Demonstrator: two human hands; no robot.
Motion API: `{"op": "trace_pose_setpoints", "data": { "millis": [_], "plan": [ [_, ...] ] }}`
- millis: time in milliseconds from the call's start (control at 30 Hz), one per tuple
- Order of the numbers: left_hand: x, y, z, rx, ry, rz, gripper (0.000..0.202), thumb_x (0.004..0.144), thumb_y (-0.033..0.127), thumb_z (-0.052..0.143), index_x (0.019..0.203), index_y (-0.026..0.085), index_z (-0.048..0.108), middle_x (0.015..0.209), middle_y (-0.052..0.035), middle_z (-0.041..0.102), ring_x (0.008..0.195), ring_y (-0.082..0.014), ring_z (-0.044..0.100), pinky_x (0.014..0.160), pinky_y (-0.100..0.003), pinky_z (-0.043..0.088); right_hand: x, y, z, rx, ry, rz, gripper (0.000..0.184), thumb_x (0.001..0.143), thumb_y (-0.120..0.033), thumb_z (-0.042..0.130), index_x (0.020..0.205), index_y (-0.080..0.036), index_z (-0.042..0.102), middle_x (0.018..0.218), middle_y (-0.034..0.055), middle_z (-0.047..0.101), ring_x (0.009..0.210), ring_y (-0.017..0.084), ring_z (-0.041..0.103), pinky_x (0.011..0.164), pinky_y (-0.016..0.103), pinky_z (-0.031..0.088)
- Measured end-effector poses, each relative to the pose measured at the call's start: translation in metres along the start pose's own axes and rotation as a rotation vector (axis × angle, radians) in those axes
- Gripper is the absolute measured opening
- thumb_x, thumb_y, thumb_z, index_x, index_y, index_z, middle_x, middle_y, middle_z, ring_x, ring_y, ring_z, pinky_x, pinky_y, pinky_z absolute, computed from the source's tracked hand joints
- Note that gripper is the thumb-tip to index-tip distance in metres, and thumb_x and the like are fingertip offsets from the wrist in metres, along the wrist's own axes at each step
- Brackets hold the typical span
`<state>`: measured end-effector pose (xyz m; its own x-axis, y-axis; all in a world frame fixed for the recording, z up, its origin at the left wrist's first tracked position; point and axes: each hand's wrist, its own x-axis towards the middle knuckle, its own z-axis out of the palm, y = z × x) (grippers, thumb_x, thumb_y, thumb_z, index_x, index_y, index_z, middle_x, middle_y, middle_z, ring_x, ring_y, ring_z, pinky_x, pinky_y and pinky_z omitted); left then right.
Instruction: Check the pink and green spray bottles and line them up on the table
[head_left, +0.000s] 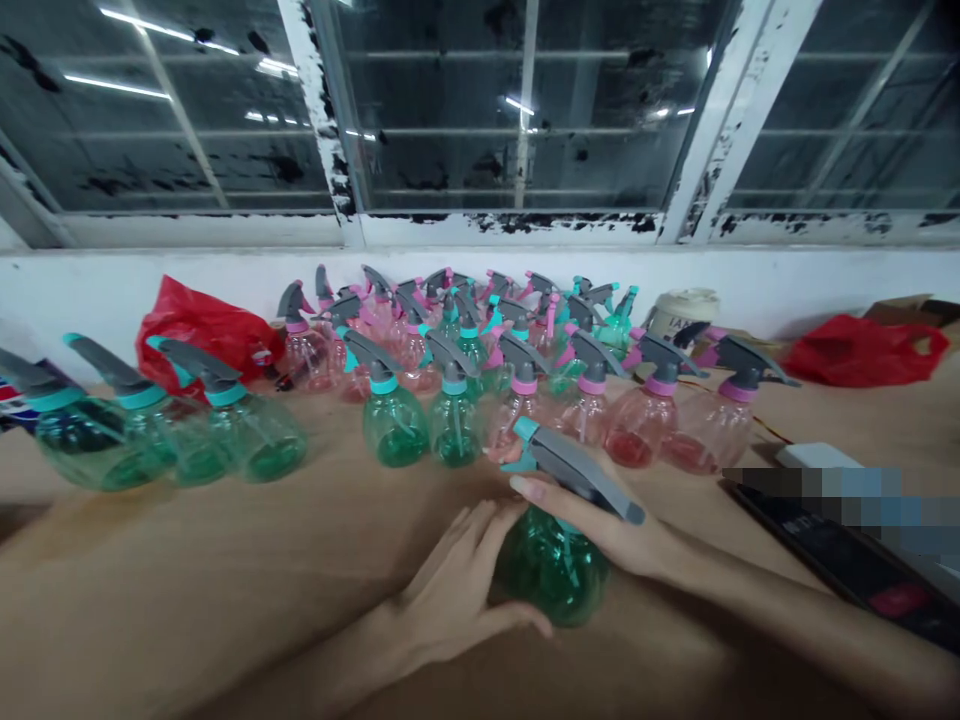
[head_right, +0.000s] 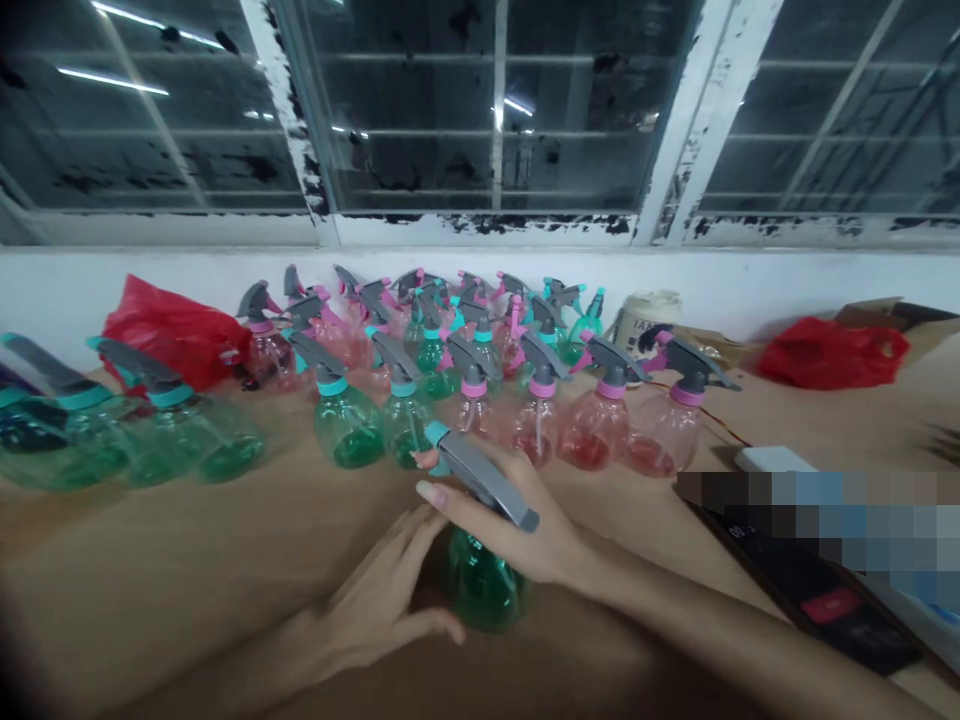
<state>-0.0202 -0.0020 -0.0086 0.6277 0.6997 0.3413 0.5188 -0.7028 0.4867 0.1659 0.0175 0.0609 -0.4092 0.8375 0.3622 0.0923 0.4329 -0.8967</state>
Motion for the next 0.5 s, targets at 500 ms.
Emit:
{"op": "trace_pose_setpoints", "data": {
  "millis": [500],
  "plan": [
    [-0.003, -0.028, -0.002, 0.257, 0.077, -0.054, 0.043, 0.097, 0.014, 0.033, 0.139, 0.023, 0.038, 0.134, -0.0089, 0.049, 0.120, -0.0230, 0.053, 0.099, -0.044, 0.047, 0.027, 0.016, -0.008, 0.035, -0.139, -0.166, 0.018, 0.083, -0.022, 0.059, 0.100, -0.020, 0.062, 0.105, 0.0073, 0.071, 0.083, 0.018, 0.070, 0.069, 0.031, 0.055]
  ]
}}
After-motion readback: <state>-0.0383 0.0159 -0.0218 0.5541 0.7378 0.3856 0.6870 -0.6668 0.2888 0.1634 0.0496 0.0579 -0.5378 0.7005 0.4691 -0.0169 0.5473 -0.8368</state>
